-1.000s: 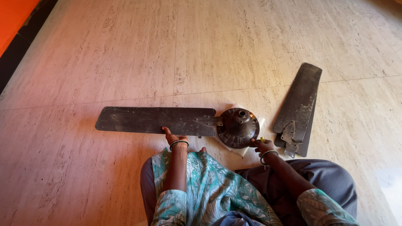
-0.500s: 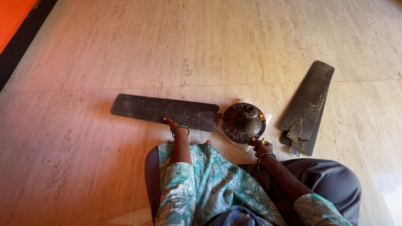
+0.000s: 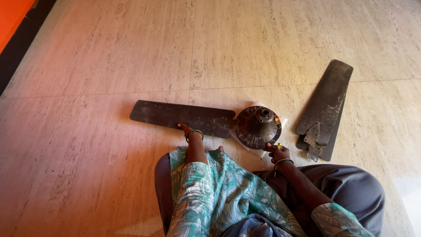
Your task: The person sits on the floor and assembles an electric fan by attaching fan blades to the central hub using a screwdriver. The person secures each blade with screws, tightening them in sequence.
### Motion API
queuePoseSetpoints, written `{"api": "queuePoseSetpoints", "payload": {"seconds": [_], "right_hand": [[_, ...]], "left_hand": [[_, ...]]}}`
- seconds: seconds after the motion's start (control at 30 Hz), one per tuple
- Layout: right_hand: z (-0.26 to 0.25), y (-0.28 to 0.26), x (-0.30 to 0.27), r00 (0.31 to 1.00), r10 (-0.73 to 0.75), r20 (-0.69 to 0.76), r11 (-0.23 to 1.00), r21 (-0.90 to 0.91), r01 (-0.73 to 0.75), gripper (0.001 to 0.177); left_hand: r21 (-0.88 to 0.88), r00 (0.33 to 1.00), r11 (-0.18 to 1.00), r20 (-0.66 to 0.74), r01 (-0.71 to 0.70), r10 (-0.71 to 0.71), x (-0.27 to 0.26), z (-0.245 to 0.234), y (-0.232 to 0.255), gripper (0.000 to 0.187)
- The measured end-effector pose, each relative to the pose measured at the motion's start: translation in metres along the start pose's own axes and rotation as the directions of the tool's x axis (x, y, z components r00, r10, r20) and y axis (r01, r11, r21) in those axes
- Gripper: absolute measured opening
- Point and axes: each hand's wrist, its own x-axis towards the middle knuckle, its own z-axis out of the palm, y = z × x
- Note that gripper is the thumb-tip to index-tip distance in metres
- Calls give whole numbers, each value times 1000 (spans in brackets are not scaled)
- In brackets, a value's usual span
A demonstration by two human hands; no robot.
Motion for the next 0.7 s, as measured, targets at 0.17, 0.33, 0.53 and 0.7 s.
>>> {"api": "queuePoseSetpoints", "payload": {"seconds": [0.17,0.33,0.53,0.7], "right_hand": [[-2,2,1,1000,15,9,1000,-7,-15,32],[-3,2,3,999,21,27,1000,13,-21,28],[-4,2,6,999,42,35,999,19,-42,28],[-3,1,6,999,33,39,999,12,-34,29]], "left_hand": [[0,1000,1000,-24,-14,14,-1,0,-3,107],[116,991,990,-100,-83,95,0,2,-9,102],[338,977,917,56,-213,206,5,6,-20,75],[502,944,800,201,-327,260,5,3,-29,45]]}}
